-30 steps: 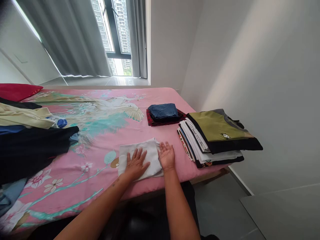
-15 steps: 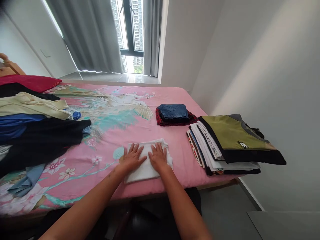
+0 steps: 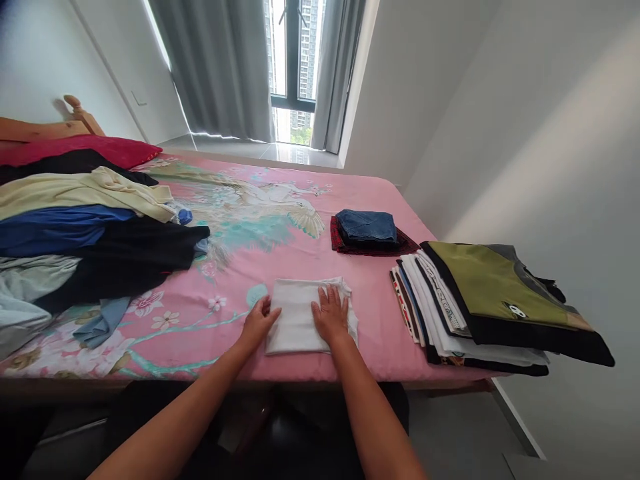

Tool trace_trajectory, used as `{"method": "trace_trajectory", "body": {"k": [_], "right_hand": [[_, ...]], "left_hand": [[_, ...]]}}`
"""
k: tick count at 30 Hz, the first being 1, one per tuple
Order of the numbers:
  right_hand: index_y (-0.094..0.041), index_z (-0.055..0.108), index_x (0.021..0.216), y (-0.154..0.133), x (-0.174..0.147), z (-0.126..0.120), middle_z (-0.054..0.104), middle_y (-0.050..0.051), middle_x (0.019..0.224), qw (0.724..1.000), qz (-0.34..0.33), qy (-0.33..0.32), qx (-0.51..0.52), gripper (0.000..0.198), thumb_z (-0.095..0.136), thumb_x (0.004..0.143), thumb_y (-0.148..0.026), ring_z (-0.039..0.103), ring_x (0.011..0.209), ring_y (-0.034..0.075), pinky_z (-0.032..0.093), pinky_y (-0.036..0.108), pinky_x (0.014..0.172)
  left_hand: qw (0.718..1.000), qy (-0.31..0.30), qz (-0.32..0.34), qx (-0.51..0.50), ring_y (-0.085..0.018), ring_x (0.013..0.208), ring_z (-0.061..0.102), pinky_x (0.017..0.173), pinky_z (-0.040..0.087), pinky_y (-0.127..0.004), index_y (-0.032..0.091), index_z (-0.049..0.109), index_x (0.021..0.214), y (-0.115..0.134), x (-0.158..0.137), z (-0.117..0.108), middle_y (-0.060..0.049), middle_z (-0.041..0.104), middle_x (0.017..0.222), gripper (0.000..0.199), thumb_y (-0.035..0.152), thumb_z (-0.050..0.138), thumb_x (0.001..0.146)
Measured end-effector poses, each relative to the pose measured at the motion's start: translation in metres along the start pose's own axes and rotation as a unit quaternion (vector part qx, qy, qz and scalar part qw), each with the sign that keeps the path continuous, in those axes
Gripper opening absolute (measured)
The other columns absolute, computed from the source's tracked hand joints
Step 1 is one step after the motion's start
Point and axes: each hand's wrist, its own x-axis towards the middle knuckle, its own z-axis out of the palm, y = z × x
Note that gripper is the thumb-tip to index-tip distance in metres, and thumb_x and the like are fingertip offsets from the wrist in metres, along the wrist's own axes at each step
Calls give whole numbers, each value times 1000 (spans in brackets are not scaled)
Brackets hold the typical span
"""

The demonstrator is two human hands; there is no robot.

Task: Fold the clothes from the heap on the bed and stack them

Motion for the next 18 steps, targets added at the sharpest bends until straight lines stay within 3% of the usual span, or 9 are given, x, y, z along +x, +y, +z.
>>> {"method": "trace_trajectory", "body": {"k": [2,6,14,18], "right_hand": [[-25,26,145,0,-1,1,15,1,154,1000,2,4,0,57,21,95,-50,4,142,19,-5,48,113],[-24,27,145,-2,-2,1,17,2,153,1000,4,13,0,56,22,95,-49,6,142,19,-4,49,113],[-19,34,142,-10,-14,2,27,7,150,996,50,67,-11,56,25,95,-47,13,141,21,-7,52,111],[-17,39,139,-19,-11,1,30,9,148,990,78,87,75,54,25,94,-43,15,140,22,-10,50,111]], "left_hand": [[990,-69,-71,-103,-24,109,59,92,48,-37,16,51,121,-3,-7,-10,-12,60,123,51,36,60,75],[969,-138,-139,-149,-23,84,67,71,54,-33,13,61,100,1,-3,-18,-12,69,99,41,38,66,68],[961,-188,-110,-168,-23,82,66,76,53,-34,12,60,102,29,9,-2,-13,70,97,46,30,68,60],[973,-200,-77,-87,-22,73,64,67,51,-32,13,63,90,72,16,7,-8,69,82,35,22,63,57]]}}
